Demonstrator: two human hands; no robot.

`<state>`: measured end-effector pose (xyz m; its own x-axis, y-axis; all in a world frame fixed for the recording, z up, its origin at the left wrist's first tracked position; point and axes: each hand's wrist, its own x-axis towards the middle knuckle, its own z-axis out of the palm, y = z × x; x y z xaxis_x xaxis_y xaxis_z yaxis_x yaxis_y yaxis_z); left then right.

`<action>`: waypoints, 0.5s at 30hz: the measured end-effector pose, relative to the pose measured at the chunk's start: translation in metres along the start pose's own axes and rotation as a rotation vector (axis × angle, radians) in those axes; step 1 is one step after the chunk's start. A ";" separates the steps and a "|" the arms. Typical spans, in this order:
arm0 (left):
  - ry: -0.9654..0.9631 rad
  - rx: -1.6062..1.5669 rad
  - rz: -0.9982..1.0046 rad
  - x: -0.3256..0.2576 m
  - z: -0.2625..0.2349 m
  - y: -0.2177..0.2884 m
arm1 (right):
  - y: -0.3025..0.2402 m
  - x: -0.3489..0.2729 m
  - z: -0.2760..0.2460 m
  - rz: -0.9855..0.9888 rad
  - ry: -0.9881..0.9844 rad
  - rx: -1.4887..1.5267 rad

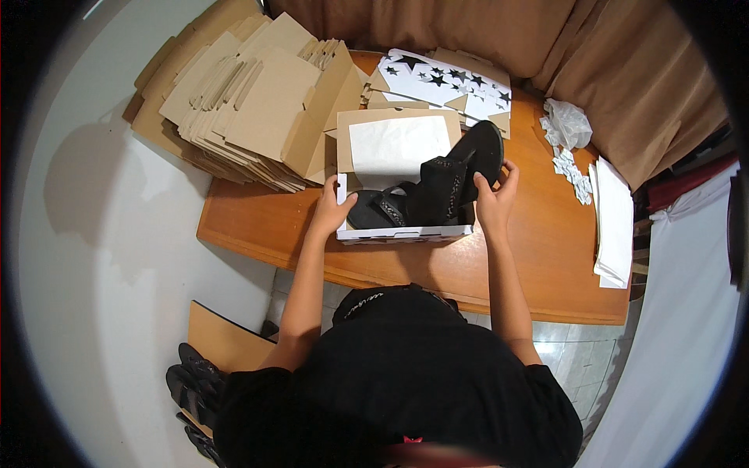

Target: Pack a pair of sandals into a shoebox with tissue paper.

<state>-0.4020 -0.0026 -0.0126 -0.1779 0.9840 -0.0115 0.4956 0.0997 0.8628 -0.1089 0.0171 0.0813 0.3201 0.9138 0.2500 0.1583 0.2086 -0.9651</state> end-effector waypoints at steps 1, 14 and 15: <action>-0.073 -0.007 -0.059 -0.006 -0.001 0.010 | 0.004 -0.002 -0.001 -0.010 0.032 0.026; -0.094 -0.024 -0.075 -0.005 0.014 -0.008 | 0.092 -0.064 0.040 0.198 0.079 0.106; -0.092 -0.024 -0.079 -0.006 0.014 -0.007 | 0.095 -0.069 0.044 0.235 0.068 0.112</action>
<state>-0.3928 -0.0074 -0.0252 -0.1365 0.9827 -0.1253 0.4628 0.1751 0.8690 -0.1575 -0.0105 -0.0311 0.3989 0.9168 0.0190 -0.0306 0.0340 -0.9990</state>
